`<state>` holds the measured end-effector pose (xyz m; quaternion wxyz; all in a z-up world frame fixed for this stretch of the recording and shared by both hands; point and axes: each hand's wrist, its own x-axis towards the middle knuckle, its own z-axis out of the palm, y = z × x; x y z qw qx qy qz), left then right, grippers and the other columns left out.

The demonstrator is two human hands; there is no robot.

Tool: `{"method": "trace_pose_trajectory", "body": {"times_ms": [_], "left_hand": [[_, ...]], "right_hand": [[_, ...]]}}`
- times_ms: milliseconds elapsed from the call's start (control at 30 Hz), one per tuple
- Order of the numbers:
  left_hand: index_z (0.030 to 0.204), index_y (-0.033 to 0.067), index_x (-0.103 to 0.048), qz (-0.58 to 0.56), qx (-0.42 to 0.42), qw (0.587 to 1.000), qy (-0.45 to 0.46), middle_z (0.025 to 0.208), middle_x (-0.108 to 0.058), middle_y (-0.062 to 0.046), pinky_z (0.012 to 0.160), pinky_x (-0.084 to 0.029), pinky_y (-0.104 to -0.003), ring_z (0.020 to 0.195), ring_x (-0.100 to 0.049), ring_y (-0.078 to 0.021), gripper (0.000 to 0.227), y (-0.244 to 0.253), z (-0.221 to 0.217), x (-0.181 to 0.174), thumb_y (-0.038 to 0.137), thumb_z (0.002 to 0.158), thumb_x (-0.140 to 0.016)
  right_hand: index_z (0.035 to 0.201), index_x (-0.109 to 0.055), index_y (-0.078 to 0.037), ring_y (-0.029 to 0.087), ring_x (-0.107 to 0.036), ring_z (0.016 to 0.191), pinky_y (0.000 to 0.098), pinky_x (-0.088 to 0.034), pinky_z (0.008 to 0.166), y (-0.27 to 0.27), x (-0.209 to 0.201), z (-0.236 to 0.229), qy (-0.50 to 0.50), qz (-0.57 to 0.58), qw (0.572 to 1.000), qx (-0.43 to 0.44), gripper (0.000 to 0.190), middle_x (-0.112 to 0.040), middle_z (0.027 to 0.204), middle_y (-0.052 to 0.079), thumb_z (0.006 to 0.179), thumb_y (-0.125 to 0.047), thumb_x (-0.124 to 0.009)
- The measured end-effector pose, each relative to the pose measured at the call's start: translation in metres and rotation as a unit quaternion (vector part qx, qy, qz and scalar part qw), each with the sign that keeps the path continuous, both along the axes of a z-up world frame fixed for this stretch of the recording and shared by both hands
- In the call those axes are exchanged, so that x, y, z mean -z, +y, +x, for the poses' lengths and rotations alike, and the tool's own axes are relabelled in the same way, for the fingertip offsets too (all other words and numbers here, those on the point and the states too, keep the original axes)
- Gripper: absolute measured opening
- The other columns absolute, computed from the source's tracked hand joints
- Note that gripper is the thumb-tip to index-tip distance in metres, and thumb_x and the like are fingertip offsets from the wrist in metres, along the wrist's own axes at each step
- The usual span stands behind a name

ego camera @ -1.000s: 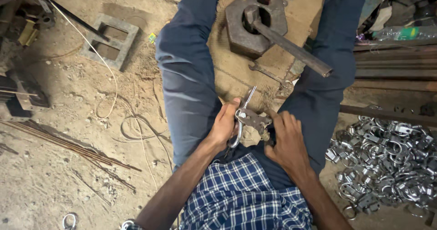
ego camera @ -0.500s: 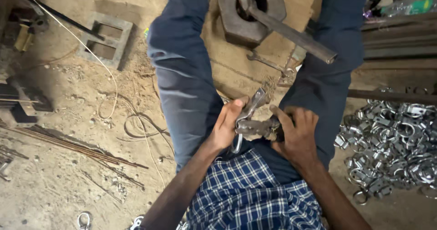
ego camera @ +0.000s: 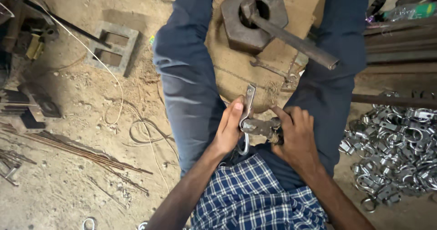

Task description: The person sits on the floor and assembles metal parts by inserting a pin into a bracket and ring, then uses pliers to bend the pin and a hammer to secure it. They repeat this process for multiple parts.

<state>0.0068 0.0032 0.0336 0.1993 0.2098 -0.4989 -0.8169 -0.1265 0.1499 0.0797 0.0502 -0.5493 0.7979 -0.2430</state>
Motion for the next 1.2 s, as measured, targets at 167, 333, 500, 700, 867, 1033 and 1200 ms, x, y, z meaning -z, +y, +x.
{"method": "trace_pose_trajectory", "body": {"times_ms": [167, 333, 500, 700, 867, 1033, 1200], "left_hand": [[0.101, 0.0057, -0.054, -0.110, -0.080, 0.991, 0.015, 0.087, -0.049, 0.002, 0.073, -0.041, -0.025, 0.081, -0.045, -0.0079, 0.042, 0.006, -0.001, 0.008, 0.043, 0.112, -0.038], [0.102, 0.0068, -0.050, -0.204, -0.101, 0.972, 0.060, 0.090, -0.043, 0.000, 0.078, -0.040, -0.026, 0.085, -0.041, -0.0083, 0.041, 0.006, 0.000, 0.008, 0.041, 0.120, -0.037], [0.098, 0.0109, -0.055, 0.073, -0.030, 0.997, 0.017, 0.068, -0.048, 0.003, 0.041, -0.030, -0.024, 0.047, -0.038, -0.0057, 0.040, 0.005, -0.006, 0.005, 0.045, 0.110, -0.039], [0.093, 0.0149, -0.056, 0.158, -0.015, 0.982, -0.102, 0.057, -0.043, 0.004, 0.035, -0.026, -0.025, 0.038, -0.036, -0.0072, 0.040, 0.001, -0.006, 0.017, 0.052, 0.104, -0.047], [0.113, 0.0099, -0.059, 0.145, -0.039, 0.986, -0.075, 0.079, -0.054, -0.001, 0.048, -0.037, -0.027, 0.057, -0.046, -0.0090, 0.037, -0.004, -0.009, 0.033, 0.045, 0.106, -0.051], [0.114, 0.0105, -0.065, 0.093, -0.040, 0.983, -0.151, 0.085, -0.058, 0.003, 0.052, -0.038, -0.027, 0.062, -0.048, -0.0073, 0.037, 0.002, -0.013, 0.042, 0.043, 0.106, -0.050], [0.089, 0.0130, -0.053, 0.098, 0.034, 0.993, -0.057, 0.056, -0.039, 0.004, 0.041, -0.025, -0.028, 0.044, -0.031, -0.0077, 0.039, -0.006, -0.003, 0.018, 0.039, 0.113, -0.037]], "right_hand": [[0.134, -0.054, -0.004, 0.037, -0.051, 0.099, 0.0475, -0.040, 0.087, 0.000, 0.003, 0.001, -0.014, 0.030, 0.999, 0.009, 0.092, -0.053, 0.111, 0.017, 0.046, -0.007, -0.083], [0.133, -0.053, -0.002, 0.037, -0.050, 0.100, 0.0480, -0.040, 0.088, -0.002, 0.004, 0.002, -0.019, 0.026, 0.999, 0.018, 0.088, -0.052, 0.112, 0.018, 0.050, -0.005, -0.081], [0.133, -0.051, 0.002, 0.039, -0.049, 0.103, 0.0501, -0.039, 0.089, -0.006, 0.006, 0.004, -0.021, 0.030, 0.999, 0.012, 0.086, -0.051, 0.116, 0.020, 0.053, -0.007, -0.082], [0.136, -0.047, 0.002, 0.042, -0.048, 0.106, 0.0509, -0.040, 0.091, -0.005, 0.021, 0.001, 0.002, 0.047, 0.999, 0.004, 0.091, -0.048, 0.117, 0.024, 0.054, -0.011, -0.083], [0.140, -0.051, -0.010, 0.041, -0.049, 0.112, 0.0553, -0.038, 0.094, -0.001, 0.036, -0.002, 0.033, 0.059, 0.996, 0.054, 0.097, -0.051, 0.126, 0.021, 0.049, -0.011, -0.084], [0.145, -0.050, -0.022, 0.039, -0.050, 0.114, 0.0559, -0.037, 0.097, 0.009, 0.049, -0.010, 0.039, 0.033, 0.997, 0.057, 0.105, -0.054, 0.129, 0.015, 0.046, -0.013, -0.083], [0.150, -0.046, -0.024, 0.038, -0.049, 0.115, 0.0562, -0.036, 0.098, 0.011, 0.058, -0.012, 0.020, 0.030, 0.998, 0.047, 0.103, -0.053, 0.129, 0.013, 0.052, -0.016, -0.077]]}}
